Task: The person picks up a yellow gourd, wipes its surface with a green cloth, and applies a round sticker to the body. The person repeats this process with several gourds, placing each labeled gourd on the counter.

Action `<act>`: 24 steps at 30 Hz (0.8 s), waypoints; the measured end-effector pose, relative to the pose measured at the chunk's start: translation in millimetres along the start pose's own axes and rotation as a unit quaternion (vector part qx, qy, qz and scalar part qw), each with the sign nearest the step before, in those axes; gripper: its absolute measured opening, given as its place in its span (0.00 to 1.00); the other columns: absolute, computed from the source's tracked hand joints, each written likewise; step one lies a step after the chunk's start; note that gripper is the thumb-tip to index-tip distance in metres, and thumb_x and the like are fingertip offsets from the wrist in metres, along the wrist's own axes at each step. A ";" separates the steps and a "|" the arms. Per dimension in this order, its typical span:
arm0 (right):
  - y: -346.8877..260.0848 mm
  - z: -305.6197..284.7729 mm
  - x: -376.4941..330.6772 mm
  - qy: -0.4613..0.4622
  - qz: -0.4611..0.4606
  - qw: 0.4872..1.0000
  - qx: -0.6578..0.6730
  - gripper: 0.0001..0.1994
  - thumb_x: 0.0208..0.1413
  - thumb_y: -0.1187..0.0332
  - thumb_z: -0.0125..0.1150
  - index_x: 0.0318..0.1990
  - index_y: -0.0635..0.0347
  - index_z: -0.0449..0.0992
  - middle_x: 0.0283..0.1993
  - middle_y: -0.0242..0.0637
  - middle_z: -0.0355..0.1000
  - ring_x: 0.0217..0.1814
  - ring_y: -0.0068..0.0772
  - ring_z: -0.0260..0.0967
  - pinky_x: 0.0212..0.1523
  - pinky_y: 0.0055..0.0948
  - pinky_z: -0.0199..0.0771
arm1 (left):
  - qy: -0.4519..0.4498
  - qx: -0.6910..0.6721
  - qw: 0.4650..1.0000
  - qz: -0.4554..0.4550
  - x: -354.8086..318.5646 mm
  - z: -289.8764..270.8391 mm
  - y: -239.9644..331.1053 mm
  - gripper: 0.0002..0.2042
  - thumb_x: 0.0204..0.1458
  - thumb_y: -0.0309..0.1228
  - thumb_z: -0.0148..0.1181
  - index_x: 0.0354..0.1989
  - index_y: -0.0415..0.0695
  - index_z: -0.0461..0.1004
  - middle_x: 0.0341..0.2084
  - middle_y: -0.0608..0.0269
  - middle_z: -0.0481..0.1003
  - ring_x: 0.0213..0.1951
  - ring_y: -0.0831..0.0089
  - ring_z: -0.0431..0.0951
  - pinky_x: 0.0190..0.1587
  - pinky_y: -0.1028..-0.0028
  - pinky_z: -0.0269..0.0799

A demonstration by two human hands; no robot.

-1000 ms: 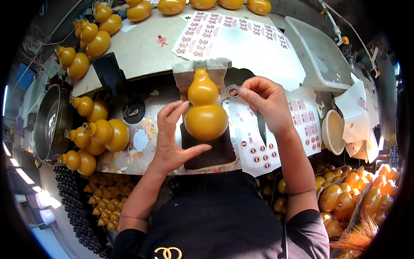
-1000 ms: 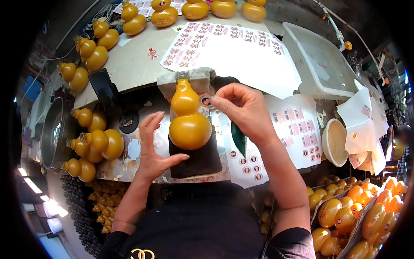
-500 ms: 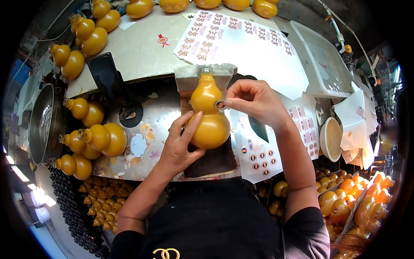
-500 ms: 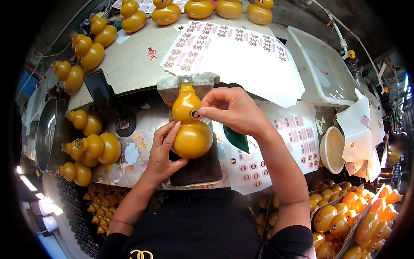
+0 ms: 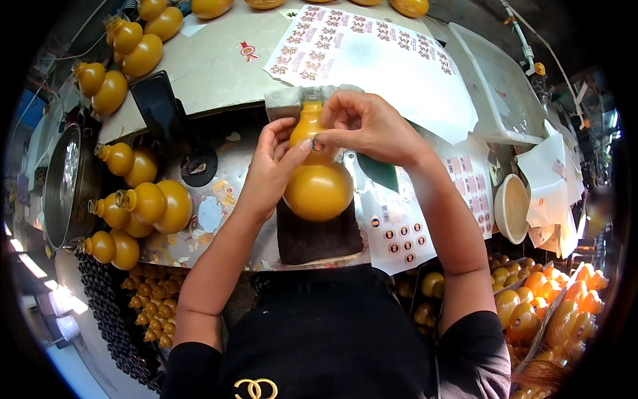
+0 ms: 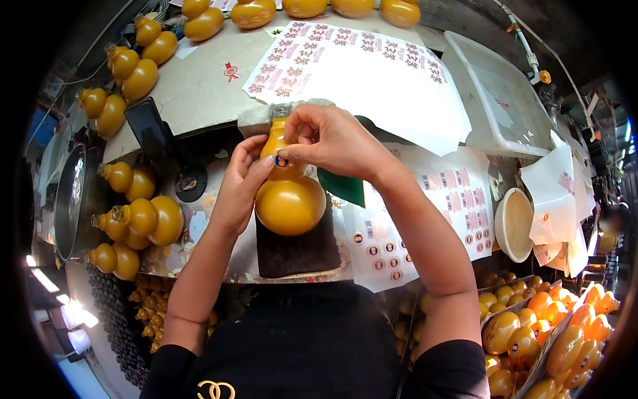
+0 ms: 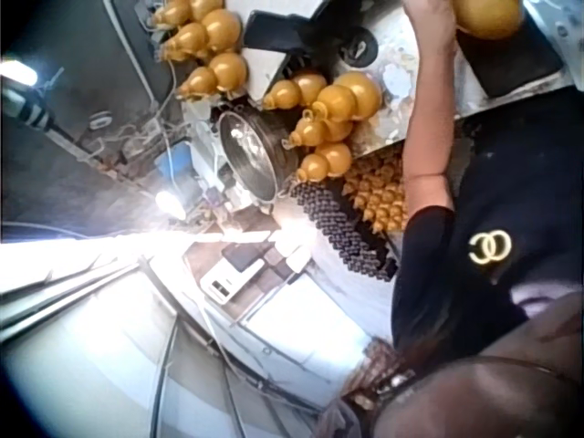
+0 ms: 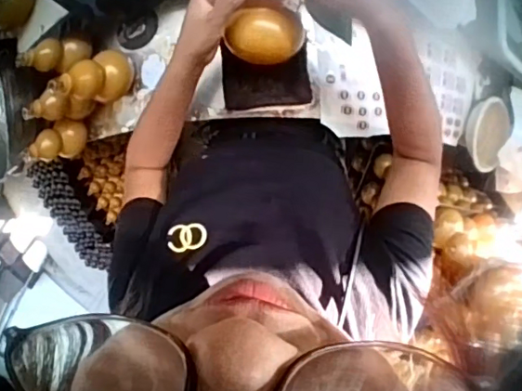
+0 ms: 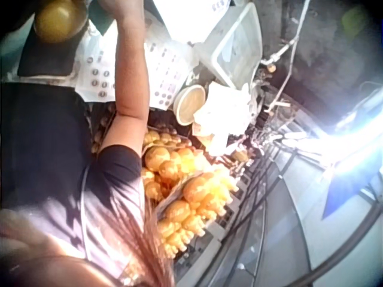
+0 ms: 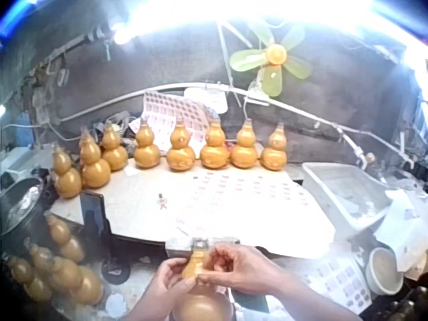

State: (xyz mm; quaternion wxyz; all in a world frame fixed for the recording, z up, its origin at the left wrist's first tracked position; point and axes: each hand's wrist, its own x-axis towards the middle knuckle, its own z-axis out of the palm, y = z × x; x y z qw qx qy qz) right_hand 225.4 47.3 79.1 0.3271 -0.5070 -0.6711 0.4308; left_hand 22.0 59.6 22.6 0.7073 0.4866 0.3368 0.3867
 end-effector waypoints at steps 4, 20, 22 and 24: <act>10.0 19.3 -17.6 0.159 0.092 0.976 0.116 0.12 0.60 0.61 0.60 0.40 0.62 0.74 0.23 0.23 0.66 0.24 0.10 0.58 0.25 0.14 0.58 | -0.011 -0.045 0.998 -0.031 3.5 1.1 0.3 0.27 0.56 0.35 0.61 0.58 0.37 0.58 0.51 0.55 0.66 0.53 0.72 0.70 0.55 0.73 0.67; 24.9 40.4 -28.0 0.104 0.157 0.963 0.194 0.28 0.54 0.48 0.64 0.47 0.69 0.74 0.31 0.33 0.74 0.32 0.16 0.68 0.34 0.17 0.67 | -0.020 -0.034 0.999 -0.033 5.4 0.9 0.3 0.27 0.54 0.36 0.64 0.58 0.38 0.61 0.49 0.56 0.69 0.50 0.73 0.71 0.53 0.75 0.68; 22.5 41.5 -28.6 0.105 0.157 0.965 0.183 0.28 0.54 0.48 0.63 0.47 0.68 0.74 0.30 0.32 0.73 0.32 0.16 0.67 0.33 0.17 0.66 | -0.016 -0.010 1.000 -0.020 5.8 2.5 -1.4 0.27 0.54 0.36 0.64 0.58 0.38 0.61 0.49 0.56 0.69 0.50 0.73 0.72 0.53 0.76 0.69; 22.3 42.4 -29.0 0.107 0.154 0.967 0.175 0.28 0.54 0.47 0.63 0.47 0.68 0.74 0.30 0.31 0.73 0.31 0.15 0.66 0.33 0.17 0.66 | -0.019 -0.017 0.999 -0.022 5.8 1.8 -1.6 0.27 0.54 0.36 0.64 0.58 0.38 0.61 0.49 0.56 0.69 0.49 0.73 0.72 0.53 0.76 0.69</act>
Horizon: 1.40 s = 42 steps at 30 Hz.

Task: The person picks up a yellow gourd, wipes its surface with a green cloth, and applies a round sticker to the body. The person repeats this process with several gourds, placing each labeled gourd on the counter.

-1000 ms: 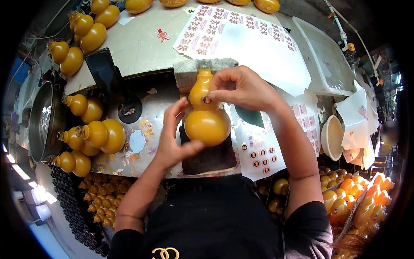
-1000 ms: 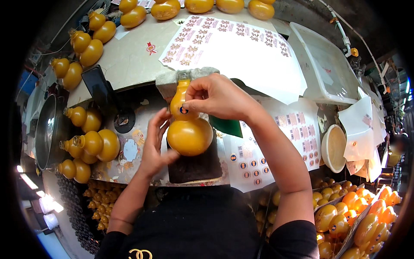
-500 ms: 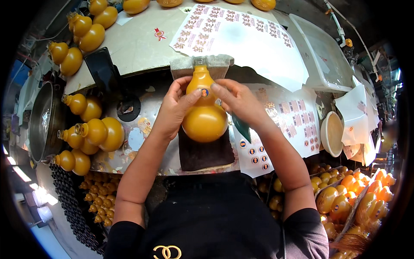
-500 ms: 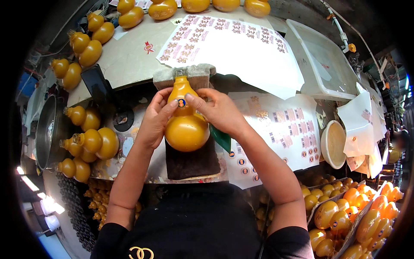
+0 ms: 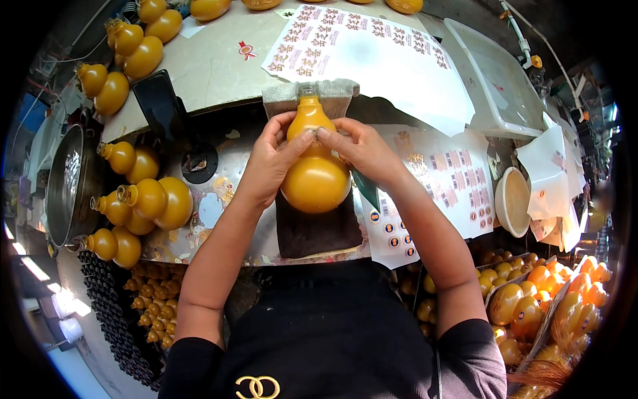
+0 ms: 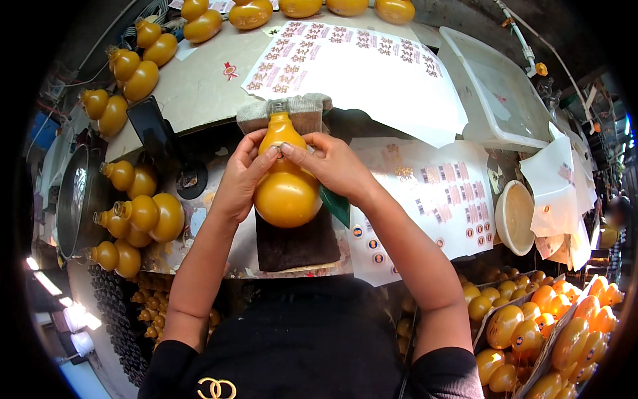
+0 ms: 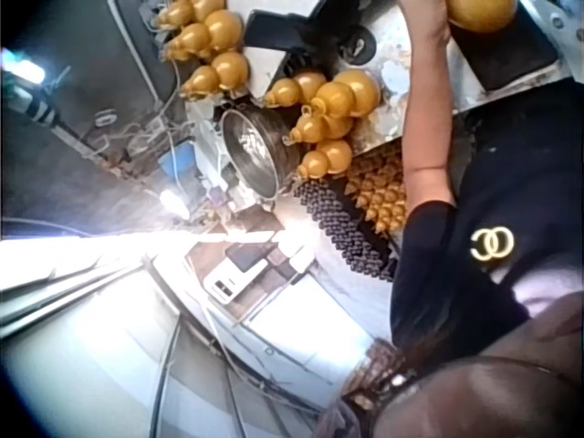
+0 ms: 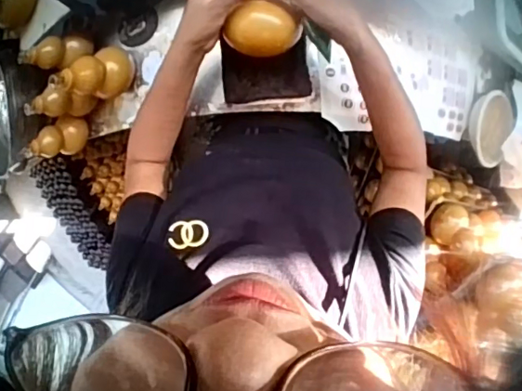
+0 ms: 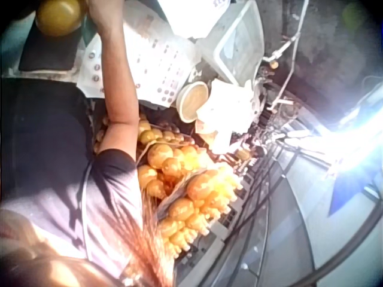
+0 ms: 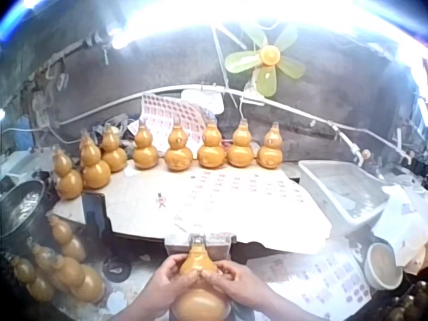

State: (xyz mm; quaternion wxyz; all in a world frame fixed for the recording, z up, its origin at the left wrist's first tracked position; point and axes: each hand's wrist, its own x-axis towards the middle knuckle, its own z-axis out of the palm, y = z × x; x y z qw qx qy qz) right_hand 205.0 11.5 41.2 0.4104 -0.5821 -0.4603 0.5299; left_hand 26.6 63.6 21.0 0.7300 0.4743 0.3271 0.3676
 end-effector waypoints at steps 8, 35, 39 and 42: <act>5.2 1.7 3.3 0.006 -0.039 0.999 -0.008 0.29 0.53 0.45 0.63 0.45 0.68 0.75 0.29 0.30 0.72 0.29 0.15 0.64 0.31 0.18 0.65 | -0.011 -0.046 0.999 -0.024 1.2 -3.9 1.2 0.26 0.55 0.35 0.63 0.58 0.37 0.61 0.49 0.58 0.70 0.49 0.75 0.72 0.52 0.76 0.69; 15.4 1.8 11.9 -0.014 -0.050 0.999 -0.004 0.28 0.57 0.46 0.60 0.48 0.68 0.71 0.33 0.34 0.72 0.35 0.18 0.67 0.37 0.19 0.68 | -0.026 0.014 1.000 -0.007 3.8 -1.6 -5.4 0.23 0.62 0.41 0.53 0.57 0.37 0.62 0.43 0.62 0.72 0.44 0.79 0.72 0.48 0.79 0.69; 13.5 -0.1 10.7 -0.025 -0.051 0.998 -0.008 0.28 0.58 0.47 0.58 0.49 0.68 0.71 0.35 0.34 0.72 0.37 0.19 0.67 0.39 0.20 0.68 | -0.036 0.004 0.999 -0.005 2.7 -3.9 -6.7 0.23 0.62 0.41 0.52 0.58 0.37 0.61 0.45 0.61 0.72 0.45 0.79 0.72 0.48 0.79 0.69; 13.4 -0.6 10.3 -0.028 -0.058 0.998 -0.005 0.27 0.59 0.47 0.57 0.50 0.67 0.71 0.36 0.34 0.72 0.38 0.20 0.67 0.40 0.21 0.69 | -0.041 -0.016 0.999 -0.002 1.7 -4.9 -8.3 0.24 0.63 0.41 0.52 0.60 0.38 0.60 0.47 0.60 0.71 0.47 0.78 0.72 0.49 0.79 0.69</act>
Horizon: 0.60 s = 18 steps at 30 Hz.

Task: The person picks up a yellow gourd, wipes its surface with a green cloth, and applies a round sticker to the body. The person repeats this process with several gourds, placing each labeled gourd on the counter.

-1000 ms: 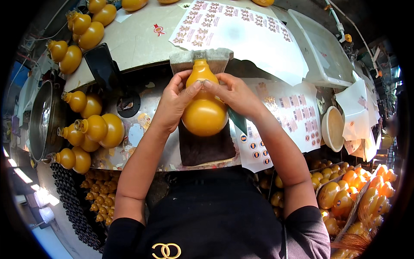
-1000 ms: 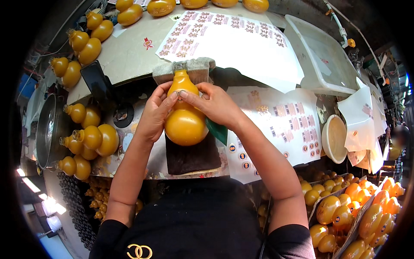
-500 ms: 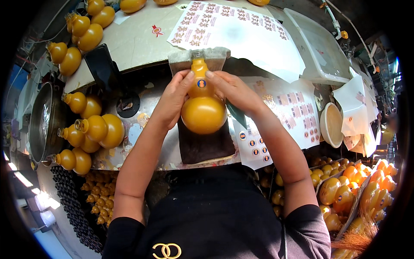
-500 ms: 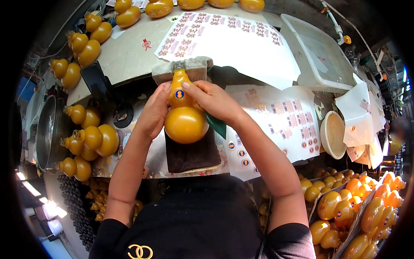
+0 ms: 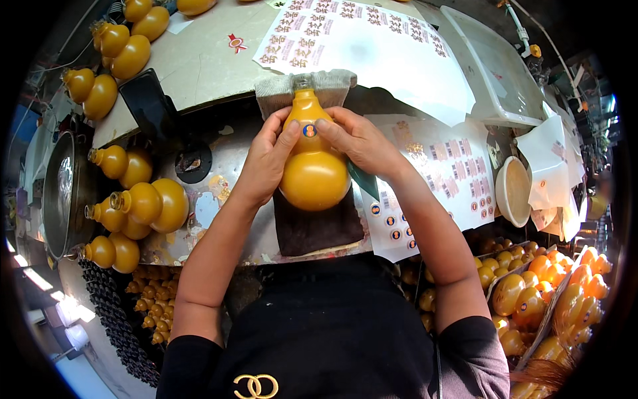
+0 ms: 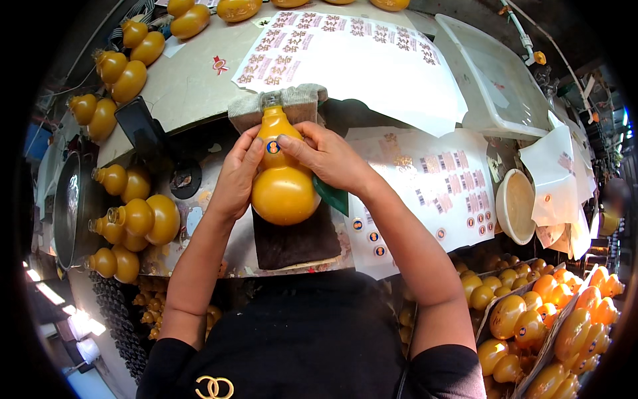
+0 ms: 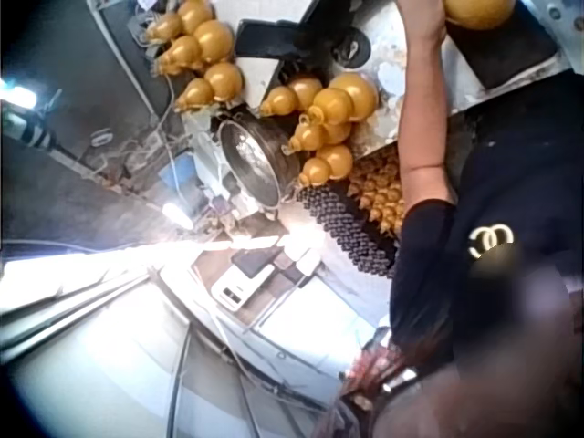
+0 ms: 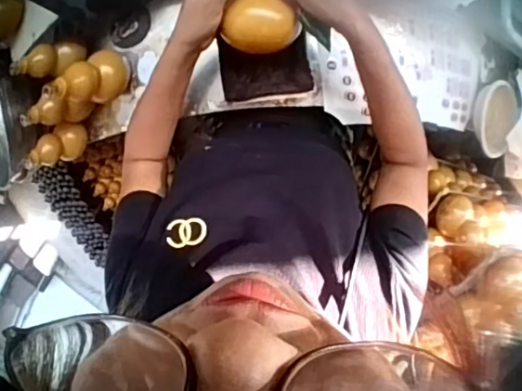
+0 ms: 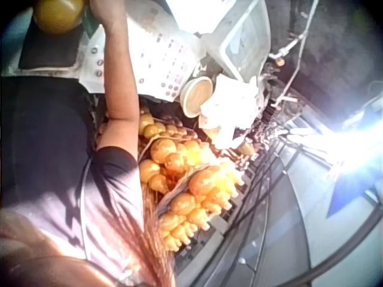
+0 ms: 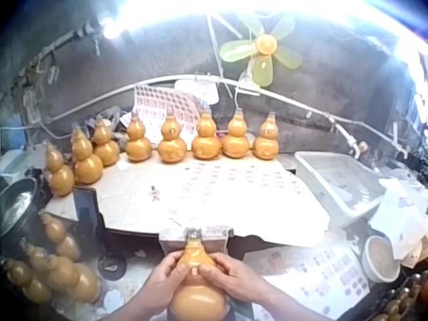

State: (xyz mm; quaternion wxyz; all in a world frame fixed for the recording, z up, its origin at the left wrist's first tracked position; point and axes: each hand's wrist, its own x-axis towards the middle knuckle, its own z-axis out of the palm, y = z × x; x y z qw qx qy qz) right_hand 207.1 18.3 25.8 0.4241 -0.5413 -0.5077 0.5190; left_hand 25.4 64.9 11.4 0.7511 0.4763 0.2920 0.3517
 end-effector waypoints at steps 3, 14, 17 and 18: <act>4.4 -0.5 1.5 0.010 -0.021 1.000 -0.002 0.27 0.59 0.47 0.57 0.50 0.66 0.71 0.36 0.33 0.72 0.38 0.22 0.68 0.40 0.22 0.69 | -0.004 -0.010 1.000 -0.016 1.4 -2.8 -0.6 0.25 0.62 0.41 0.52 0.61 0.37 0.59 0.49 0.59 0.71 0.49 0.77 0.72 0.50 0.78 0.69; 15.7 -5.0 2.3 -0.008 -0.055 0.997 -0.049 0.30 0.53 0.49 0.65 0.53 0.66 0.68 0.28 0.28 0.66 0.28 0.17 0.60 0.30 0.20 0.63 | -0.024 0.080 0.996 0.022 0.1 -6.1 -3.6 0.27 0.61 0.42 0.53 0.63 0.37 0.57 0.51 0.56 0.70 0.51 0.74 0.71 0.52 0.76 0.68; 11.3 -2.9 -0.9 -0.024 -0.044 0.999 0.005 0.29 0.54 0.50 0.64 0.52 0.66 0.68 0.30 0.28 0.67 0.30 0.16 0.61 0.31 0.19 0.63 | -0.022 0.069 0.997 0.020 -0.5 -7.2 -4.7 0.27 0.62 0.42 0.52 0.63 0.37 0.57 0.51 0.56 0.69 0.51 0.74 0.71 0.52 0.76 0.68; 11.4 -2.4 -1.9 -0.025 -0.040 0.999 0.026 0.29 0.54 0.49 0.63 0.52 0.66 0.68 0.30 0.28 0.67 0.30 0.16 0.61 0.31 0.20 0.63 | -0.017 0.062 0.998 0.015 -0.1 -5.8 -4.4 0.27 0.62 0.43 0.51 0.62 0.37 0.57 0.50 0.56 0.69 0.51 0.74 0.71 0.52 0.76 0.68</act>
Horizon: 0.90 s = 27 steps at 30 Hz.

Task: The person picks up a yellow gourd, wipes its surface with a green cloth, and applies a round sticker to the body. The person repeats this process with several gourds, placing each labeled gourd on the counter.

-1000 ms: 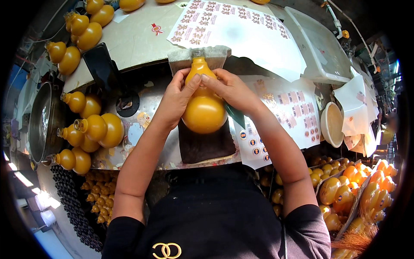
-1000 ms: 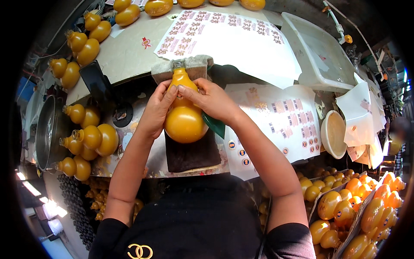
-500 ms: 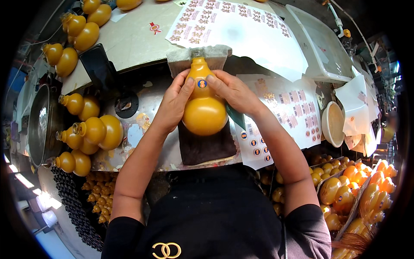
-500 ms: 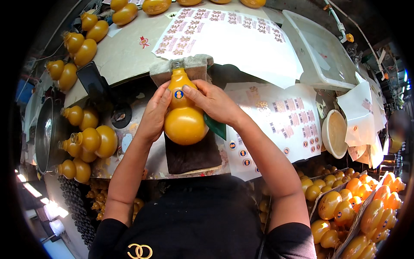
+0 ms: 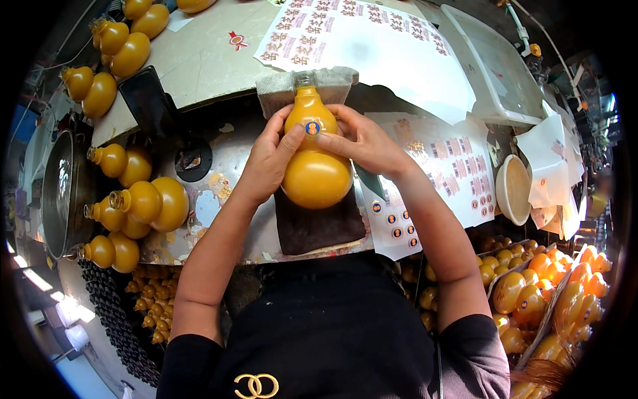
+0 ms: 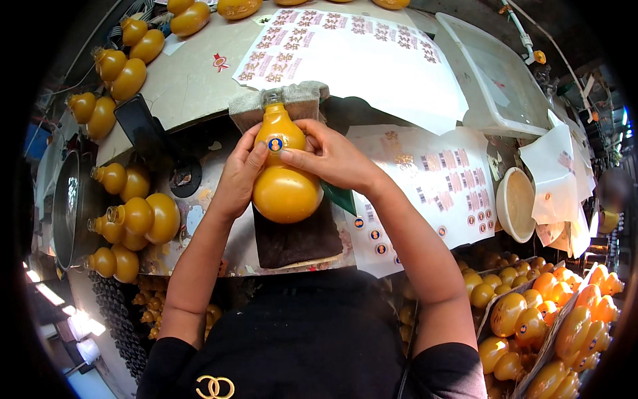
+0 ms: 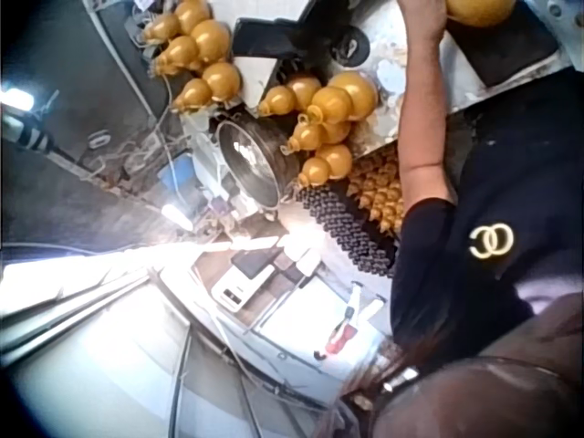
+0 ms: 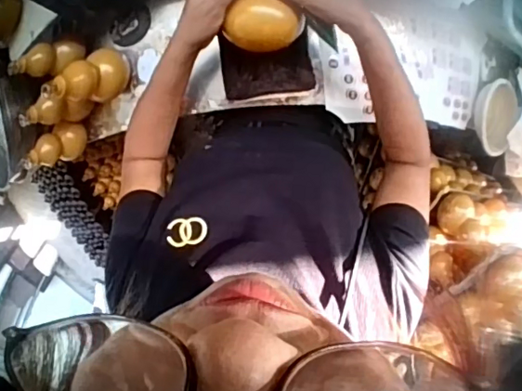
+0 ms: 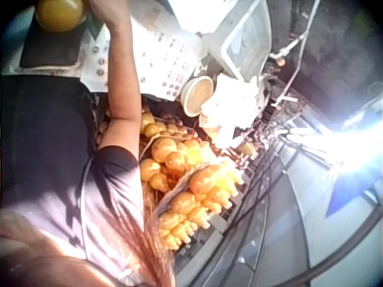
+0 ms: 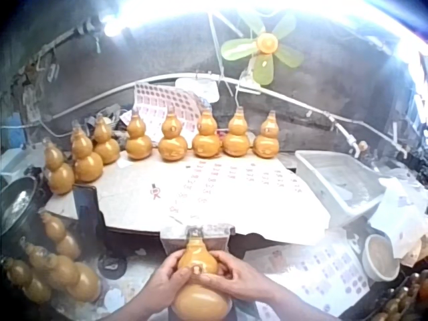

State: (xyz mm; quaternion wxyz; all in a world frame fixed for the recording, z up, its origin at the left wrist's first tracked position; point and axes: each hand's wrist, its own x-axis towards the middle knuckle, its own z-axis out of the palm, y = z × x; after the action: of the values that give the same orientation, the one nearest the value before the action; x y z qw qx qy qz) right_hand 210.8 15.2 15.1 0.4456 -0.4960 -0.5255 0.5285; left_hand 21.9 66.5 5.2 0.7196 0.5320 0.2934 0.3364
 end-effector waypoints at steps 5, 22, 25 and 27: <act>-16.6 -2.5 4.9 0.014 0.088 0.995 0.048 0.30 0.56 0.45 0.59 0.51 0.67 0.67 0.32 0.32 0.67 0.32 0.18 0.62 0.33 0.22 0.64 | 0.005 -0.053 0.998 -0.039 6.8 2.0 10.2 0.25 0.63 0.47 0.48 0.58 0.37 0.60 0.47 0.57 0.69 0.49 0.75 0.70 0.51 0.76 0.67; -4.9 0.4 3.3 -0.005 0.056 0.997 0.050 0.27 0.60 0.50 0.57 0.54 0.66 0.63 0.36 0.36 0.71 0.38 0.18 0.66 0.41 0.21 0.68 | -0.023 0.011 1.000 -0.004 6.4 2.6 5.1 0.24 0.66 0.46 0.41 0.58 0.37 0.60 0.47 0.59 0.70 0.48 0.77 0.71 0.51 0.78 0.67; -4.8 -1.8 3.8 -0.006 0.061 0.997 0.047 0.27 0.61 0.48 0.55 0.53 0.66 0.63 0.38 0.38 0.71 0.40 0.20 0.67 0.42 0.22 0.67 | -0.025 0.005 1.000 0.006 5.7 1.9 3.6 0.22 0.67 0.45 0.38 0.59 0.40 0.60 0.48 0.61 0.70 0.49 0.77 0.71 0.53 0.77 0.66; -5.2 -3.1 6.0 -0.002 0.063 0.997 0.035 0.28 0.60 0.46 0.54 0.51 0.67 0.65 0.38 0.39 0.71 0.40 0.21 0.67 0.42 0.22 0.67 | -0.014 -0.041 0.999 -0.030 7.6 0.8 2.9 0.23 0.67 0.45 0.38 0.60 0.40 0.60 0.48 0.61 0.70 0.50 0.77 0.71 0.54 0.77 0.66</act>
State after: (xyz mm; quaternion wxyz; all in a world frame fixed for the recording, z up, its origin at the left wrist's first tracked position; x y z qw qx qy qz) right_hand 213.0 21.8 20.1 0.4271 -0.5111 -0.4753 0.5748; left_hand 26.6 72.6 7.7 0.7544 0.4981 0.2848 0.3188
